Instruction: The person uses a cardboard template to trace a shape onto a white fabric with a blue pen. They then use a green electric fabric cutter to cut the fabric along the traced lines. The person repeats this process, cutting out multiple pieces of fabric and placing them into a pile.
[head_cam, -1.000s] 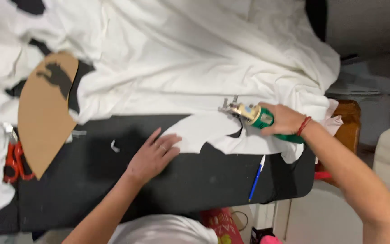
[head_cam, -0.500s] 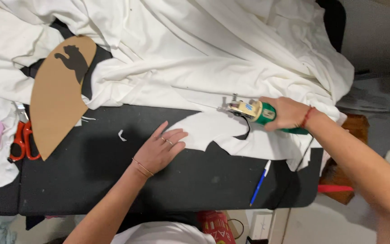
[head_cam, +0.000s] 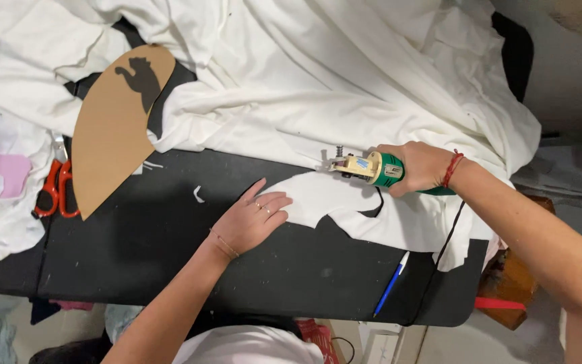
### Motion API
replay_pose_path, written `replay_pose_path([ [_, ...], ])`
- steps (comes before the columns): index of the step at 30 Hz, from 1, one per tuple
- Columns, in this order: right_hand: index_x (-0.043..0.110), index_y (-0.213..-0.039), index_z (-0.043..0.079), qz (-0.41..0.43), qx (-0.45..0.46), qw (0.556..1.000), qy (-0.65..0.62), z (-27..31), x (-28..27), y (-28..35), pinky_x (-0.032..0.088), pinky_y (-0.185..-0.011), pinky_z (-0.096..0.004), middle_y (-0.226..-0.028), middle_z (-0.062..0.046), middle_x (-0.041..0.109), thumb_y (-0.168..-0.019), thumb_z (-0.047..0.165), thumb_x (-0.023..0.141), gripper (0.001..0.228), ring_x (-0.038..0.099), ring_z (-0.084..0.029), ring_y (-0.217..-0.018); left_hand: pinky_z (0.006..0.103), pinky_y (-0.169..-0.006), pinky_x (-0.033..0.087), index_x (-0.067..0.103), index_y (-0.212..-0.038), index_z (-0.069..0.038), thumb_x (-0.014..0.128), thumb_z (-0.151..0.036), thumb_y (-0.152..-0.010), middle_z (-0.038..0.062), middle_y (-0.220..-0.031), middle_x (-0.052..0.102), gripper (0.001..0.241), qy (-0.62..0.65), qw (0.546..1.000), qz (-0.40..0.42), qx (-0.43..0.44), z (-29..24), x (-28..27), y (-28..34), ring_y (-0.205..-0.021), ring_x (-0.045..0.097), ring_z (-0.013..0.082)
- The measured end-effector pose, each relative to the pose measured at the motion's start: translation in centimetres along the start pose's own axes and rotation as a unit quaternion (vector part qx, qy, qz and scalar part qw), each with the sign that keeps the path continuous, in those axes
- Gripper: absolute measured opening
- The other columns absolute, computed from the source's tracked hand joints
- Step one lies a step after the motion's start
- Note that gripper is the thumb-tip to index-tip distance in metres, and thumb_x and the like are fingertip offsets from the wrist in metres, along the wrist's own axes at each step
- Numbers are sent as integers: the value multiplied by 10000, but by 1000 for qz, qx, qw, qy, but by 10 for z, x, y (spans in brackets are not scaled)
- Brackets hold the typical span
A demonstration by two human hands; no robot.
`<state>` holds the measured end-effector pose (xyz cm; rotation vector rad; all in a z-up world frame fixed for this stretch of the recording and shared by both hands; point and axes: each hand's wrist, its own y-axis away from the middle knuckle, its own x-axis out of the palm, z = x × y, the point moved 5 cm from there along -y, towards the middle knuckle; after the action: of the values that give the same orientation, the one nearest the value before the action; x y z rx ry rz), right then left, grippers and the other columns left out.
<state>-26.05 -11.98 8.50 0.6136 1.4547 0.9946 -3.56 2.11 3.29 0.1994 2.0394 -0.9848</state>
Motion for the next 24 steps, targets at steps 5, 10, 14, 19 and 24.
replay_pose_path([
  [5, 467, -1178, 312, 12, 4, 1000, 20, 11, -6, -6, 481, -815, -393, -925, -127, 639, -457, 364, 730, 770, 599, -314, -918, 437, -941, 373, 455, -741, -122, 439, -206, -894, 24, -917, 513, 175, -9, 999, -47, 9, 1, -7, -4, -935, 535, 160],
  [10, 465, -1175, 298, 20, -4, 999, 36, 27, -10, -6, 482, -813, -397, -925, -137, 638, -459, 371, 724, 765, 598, -324, -917, 431, -936, 384, 462, -744, -120, 443, -204, -889, 24, -893, 513, 168, -16, 999, -48, 3, 0, -7, -4, -916, 543, 160],
  [14, 448, -1174, 314, 19, -20, 998, 61, 34, -11, -12, 486, -805, -396, -897, -130, 640, -453, 375, 703, 767, 602, -324, -896, 429, -942, 388, 446, -728, -118, 446, -196, -887, 22, -896, 516, 177, -20, 998, -56, -2, 1, -3, 0, -922, 541, 159],
  [19, 465, -1160, 234, -10, -71, 997, 18, 46, 2, -13, 473, -785, -449, -854, -191, 626, -465, 358, 686, 740, 593, -369, -867, 444, -944, 379, 442, -732, -118, 438, -184, -886, 27, -908, 521, 167, -9, 999, -45, 13, -1, -24, 2, -947, 532, 168],
  [24, 492, -1072, 210, -107, -111, 978, -142, 57, 44, 34, 452, -691, -491, -799, -181, 617, -443, 334, 725, 682, 592, -380, -826, 443, -974, 326, 502, -732, -122, 511, -206, -824, -3, -959, 535, 124, -5, 999, 32, -17, 0, -80, 32, -1018, 495, 135],
])
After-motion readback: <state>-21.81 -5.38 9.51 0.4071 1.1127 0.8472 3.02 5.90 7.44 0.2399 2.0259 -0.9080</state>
